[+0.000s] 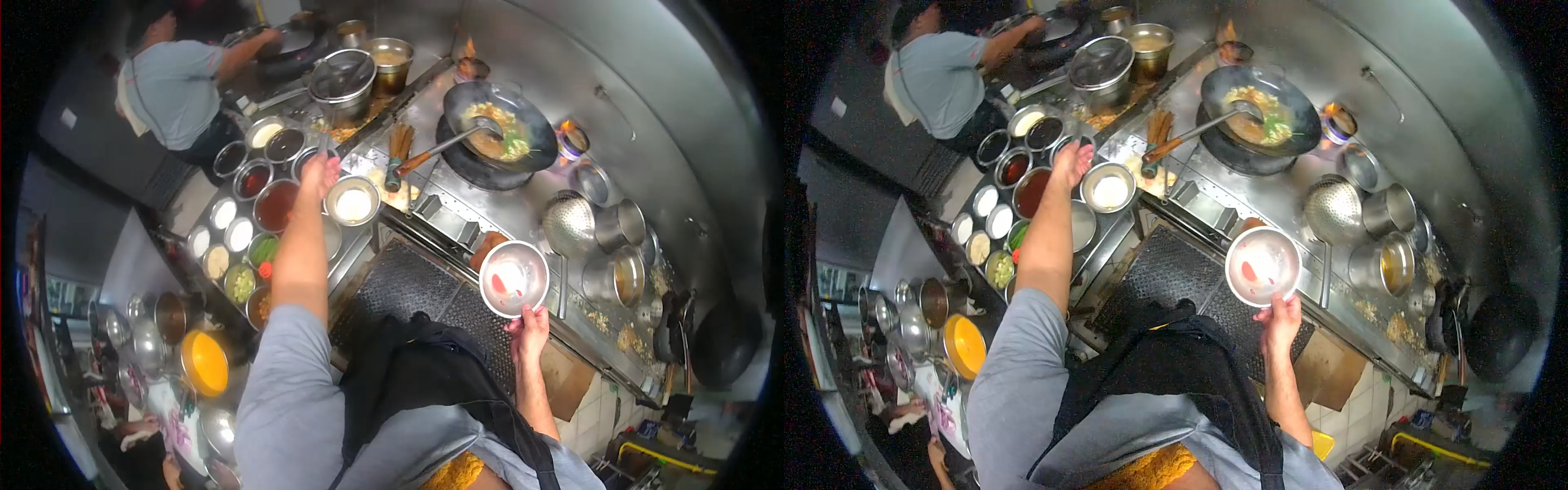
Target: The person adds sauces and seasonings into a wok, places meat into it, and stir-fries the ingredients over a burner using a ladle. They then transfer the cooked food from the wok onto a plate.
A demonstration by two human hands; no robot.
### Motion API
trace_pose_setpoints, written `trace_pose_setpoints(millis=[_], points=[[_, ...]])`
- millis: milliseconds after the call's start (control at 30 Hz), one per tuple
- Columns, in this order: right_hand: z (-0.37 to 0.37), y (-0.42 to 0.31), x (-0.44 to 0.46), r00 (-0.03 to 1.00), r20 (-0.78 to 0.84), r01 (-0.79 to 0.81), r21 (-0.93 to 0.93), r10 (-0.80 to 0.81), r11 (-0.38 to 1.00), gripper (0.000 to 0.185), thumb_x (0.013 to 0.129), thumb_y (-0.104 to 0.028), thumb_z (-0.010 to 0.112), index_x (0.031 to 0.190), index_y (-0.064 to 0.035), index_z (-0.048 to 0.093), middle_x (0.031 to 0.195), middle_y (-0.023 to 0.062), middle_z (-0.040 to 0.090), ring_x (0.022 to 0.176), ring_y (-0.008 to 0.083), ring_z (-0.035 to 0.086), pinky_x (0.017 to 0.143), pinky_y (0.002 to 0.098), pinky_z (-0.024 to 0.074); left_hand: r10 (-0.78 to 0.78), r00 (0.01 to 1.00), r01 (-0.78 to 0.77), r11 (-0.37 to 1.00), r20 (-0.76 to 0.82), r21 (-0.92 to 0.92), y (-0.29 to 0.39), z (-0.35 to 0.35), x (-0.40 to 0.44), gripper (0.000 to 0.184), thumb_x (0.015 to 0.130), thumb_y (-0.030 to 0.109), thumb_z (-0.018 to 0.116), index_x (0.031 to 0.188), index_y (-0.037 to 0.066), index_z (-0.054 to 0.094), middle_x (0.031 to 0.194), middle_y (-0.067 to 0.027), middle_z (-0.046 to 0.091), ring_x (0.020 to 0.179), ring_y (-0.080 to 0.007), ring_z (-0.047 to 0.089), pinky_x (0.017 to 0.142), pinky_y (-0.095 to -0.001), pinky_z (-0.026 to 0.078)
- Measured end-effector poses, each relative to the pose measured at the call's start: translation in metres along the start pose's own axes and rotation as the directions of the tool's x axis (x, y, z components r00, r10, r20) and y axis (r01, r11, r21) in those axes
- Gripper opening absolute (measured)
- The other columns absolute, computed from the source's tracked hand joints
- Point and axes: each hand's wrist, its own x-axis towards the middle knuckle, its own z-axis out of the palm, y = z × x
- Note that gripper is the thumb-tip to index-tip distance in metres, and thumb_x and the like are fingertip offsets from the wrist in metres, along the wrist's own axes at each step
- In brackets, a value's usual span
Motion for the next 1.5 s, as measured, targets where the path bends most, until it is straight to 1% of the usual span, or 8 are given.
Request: trace_pose_setpoints(millis=[67, 300, 600, 700, 867, 967, 1167, 1500], points=[[-0.005, 0.003, -0.013, 0.999, -0.033, -0.006, -0.011, 0.006, 1.0, 0.009, 0.098, -0.013, 0.056, 0.101, -0.0067, 0.05, 0.07, 0.0042, 0.059, 0.048, 0.0106, 0.054, 0.046, 0.0278, 0.0522, 0.067, 0.997, -0.066, 0.998, -0.039, 0.012, 0.006, 0.021, 0.013, 0.008, 0.103, 0.017, 0.046, 0.099, 0.011, 0.049, 0.072, -0.0023, 0.056, 0.053, -0.0119, 0.047, 0.046, -0.0305, 0.042], [-0.03, 0.017, -0.055, 0.969, -0.248, -0.007, 0.01, 0.009, 1.0, 0.008, 0.099, -0.014, 0.055, 0.096, -0.0089, 0.049, 0.067, 0.0041, 0.058, 0.046, 0.0112, 0.053, 0.044, 0.0281, 0.0525, 0.186, 0.977, -0.178, 0.98, 0.106, -0.085, 0.029, 0.105, 0.05, 0.011, 0.104, 0.019, 0.045, 0.101, 0.01, 0.051, 0.072, -0.003, 0.057, 0.054, -0.0128, 0.05, 0.049, -0.0308, 0.046], [-0.014, 0.012, -0.059, 0.953, -0.3, 0.049, 0.042, -0.034, 0.998, 0.007, 0.098, -0.009, 0.053, 0.093, -0.0091, 0.048, 0.067, 0.0043, 0.059, 0.046, 0.0113, 0.054, 0.045, 0.0282, 0.0525, 0.107, 0.987, -0.107, 0.994, 0.121, -0.008, 0.066, 0.151, 0.101, 0.028, 0.1, 0.017, 0.052, 0.124, 0.003, 0.048, 0.109, -0.0111, 0.065, 0.1, -0.0254, 0.067, 0.07, -0.0374, 0.055], [-0.002, 0.013, -0.044, 0.971, -0.239, 0.022, 0.04, -0.012, 0.999, 0.007, 0.1, -0.012, 0.053, 0.096, -0.0087, 0.049, 0.066, 0.0053, 0.059, 0.047, 0.0117, 0.055, 0.045, 0.0282, 0.054, 0.18, 0.967, -0.17, 0.983, 0.179, -0.068, 0.05, 0.121, 0.096, 0.045, 0.098, 0.013, 0.052, 0.138, 0.004, 0.035, 0.111, -0.0114, 0.063, 0.088, -0.0239, 0.068, 0.064, -0.0332, 0.054], [0.04, 0.018, 0.002, 0.998, 0.01, -0.063, 0.025, 0.063, 0.998, 0.007, 0.099, -0.012, 0.055, 0.096, -0.0089, 0.049, 0.069, 0.0048, 0.059, 0.048, 0.0117, 0.055, 0.047, 0.0301, 0.0541, 0.375, 0.927, -0.37, 0.921, 0.02, -0.12, -0.028, 0.066, -0.071, 0.025, 0.095, 0.016, 0.056, 0.117, 0.004, 0.058, 0.084, -0.0029, 0.064, 0.063, -0.0091, 0.057, 0.051, -0.0227, 0.043], [0.088, 0.016, 0.023, 0.961, 0.249, -0.123, -0.001, 0.119, 0.992, 0.01, 0.098, -0.013, 0.057, 0.102, -0.0063, 0.051, 0.074, 0.0046, 0.06, 0.054, 0.0102, 0.056, 0.05, 0.0276, 0.0539, 0.076, 0.987, -0.105, 0.97, 0.139, 0.221, -0.082, 0.026, -0.2, 0.018, 0.095, 0.016, 0.054, 0.106, 0.006, 0.063, 0.078, -0.0003, 0.061, 0.059, -0.0075, 0.055, 0.047, -0.0206, 0.041], [0.164, 0.047, 0.057, 0.703, 0.656, -0.177, -0.213, 0.275, 0.961, 0.008, 0.098, -0.011, 0.056, 0.095, -0.0069, 0.05, 0.07, 0.0046, 0.058, 0.05, 0.011, 0.055, 0.046, 0.0277, 0.0534, -0.032, 0.987, -0.019, 0.95, 0.157, 0.313, -0.125, -0.012, -0.332, 0.027, 0.101, 0.025, 0.052, 0.118, 0.006, 0.06, 0.092, -0.0036, 0.066, 0.068, -0.0097, 0.06, 0.058, -0.023, 0.049], [0.204, 0.096, 0.003, -0.031, 0.796, 0.094, -0.6, 0.604, 0.795, 0.014, 0.102, -0.022, 0.054, 0.099, -0.0087, 0.05, 0.075, 0.0055, 0.063, 0.056, 0.0108, 0.058, 0.054, 0.026, 0.0531, 0.202, 0.766, -0.359, 0.922, -0.611, -0.146, -0.192, -0.014, -0.451, 0.017, 0.098, 0.021, 0.059, 0.101, 0.005, 0.053, 0.083, -0.0085, 0.065, 0.066, -0.0151, 0.064, 0.054, -0.0249, 0.05]])
